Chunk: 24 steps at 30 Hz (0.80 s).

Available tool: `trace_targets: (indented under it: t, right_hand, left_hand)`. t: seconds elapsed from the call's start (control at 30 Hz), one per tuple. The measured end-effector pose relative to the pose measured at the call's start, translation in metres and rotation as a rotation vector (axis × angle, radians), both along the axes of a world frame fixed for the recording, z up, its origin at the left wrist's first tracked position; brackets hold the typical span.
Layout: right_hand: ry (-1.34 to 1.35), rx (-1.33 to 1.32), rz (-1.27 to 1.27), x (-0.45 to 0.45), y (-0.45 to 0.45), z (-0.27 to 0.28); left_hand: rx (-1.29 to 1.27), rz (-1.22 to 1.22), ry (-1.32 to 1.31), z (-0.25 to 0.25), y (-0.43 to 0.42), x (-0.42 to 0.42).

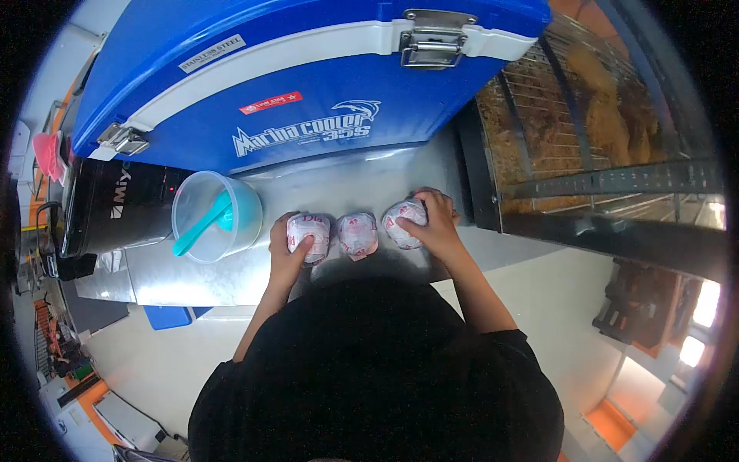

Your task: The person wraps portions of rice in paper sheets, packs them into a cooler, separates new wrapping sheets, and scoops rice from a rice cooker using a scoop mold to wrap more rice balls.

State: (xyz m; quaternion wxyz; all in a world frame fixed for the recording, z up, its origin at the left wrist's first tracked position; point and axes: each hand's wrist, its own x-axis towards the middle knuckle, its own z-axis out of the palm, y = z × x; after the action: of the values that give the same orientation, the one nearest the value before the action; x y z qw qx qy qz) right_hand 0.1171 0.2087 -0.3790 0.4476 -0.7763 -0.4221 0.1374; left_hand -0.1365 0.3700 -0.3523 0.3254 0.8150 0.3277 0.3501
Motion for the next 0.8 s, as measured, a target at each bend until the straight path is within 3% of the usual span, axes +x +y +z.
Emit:
trace_targets:
  t: [0.1,0.17,0.2,0.27,0.3,0.33,0.4,0.43,0.5,0.57,0.63,0.67,0.73,0.8]
  right_hand:
    - [0.016,-0.002,0.024,0.039,-0.04,0.006]
    - [-0.002,0.037,0.021,0.051,-0.042,0.013]
    - [0.032,0.06,0.015,0.014,0.038,0.028]
    - [0.059,0.1,0.035,0.013,0.044,0.033]
    - [-0.029,-0.146,0.073,-0.007,0.137,0.035]
    - [-0.132,-0.351,0.086,-0.005,0.136,0.038]
    - [-0.349,-0.268,0.1,0.002,0.093,0.024]
    - [-0.463,-0.208,0.09,0.002,0.07,0.032]
    - [-0.497,0.06,0.219,0.005,0.054,0.072]
    - [-0.079,0.152,0.537,-0.018,0.011,0.177]
    - [-1.007,0.524,0.351,-0.03,-0.019,0.235]
    - [-1.278,0.603,0.067,-0.034,0.005,0.241]
    - [-1.397,0.674,-0.062,-0.042,0.022,0.28]
    - [-1.454,0.433,-0.158,-0.044,0.042,0.308]
  left_hand:
    - [-0.031,0.104,0.201,0.014,-0.051,0.041]
    - [-0.109,0.078,0.029,0.016,-0.055,0.061]
    - [-0.141,0.085,0.029,0.024,0.022,0.03]
    - [-0.215,0.142,-0.125,0.016,0.022,0.039]
    - [-0.359,0.079,0.069,0.01,0.115,0.018]
    - [-0.342,0.072,0.059,0.003,0.105,0.021]
    - [0.387,0.17,0.65,0.004,0.061,0.035]
    - [0.381,0.143,0.59,0.013,0.039,0.036]
    - [0.273,0.026,0.388,0.042,0.023,0.021]
    - [0.193,-0.062,0.232,0.09,0.007,0.004]
    - [0.325,-0.384,0.073,0.138,-0.016,-0.021]
    - [0.306,-0.362,0.08,0.144,0.0,-0.026]
    - [0.527,-0.408,0.114,0.171,-0.002,-0.042]
    - [0.52,-0.39,0.032,0.174,-0.001,-0.051]
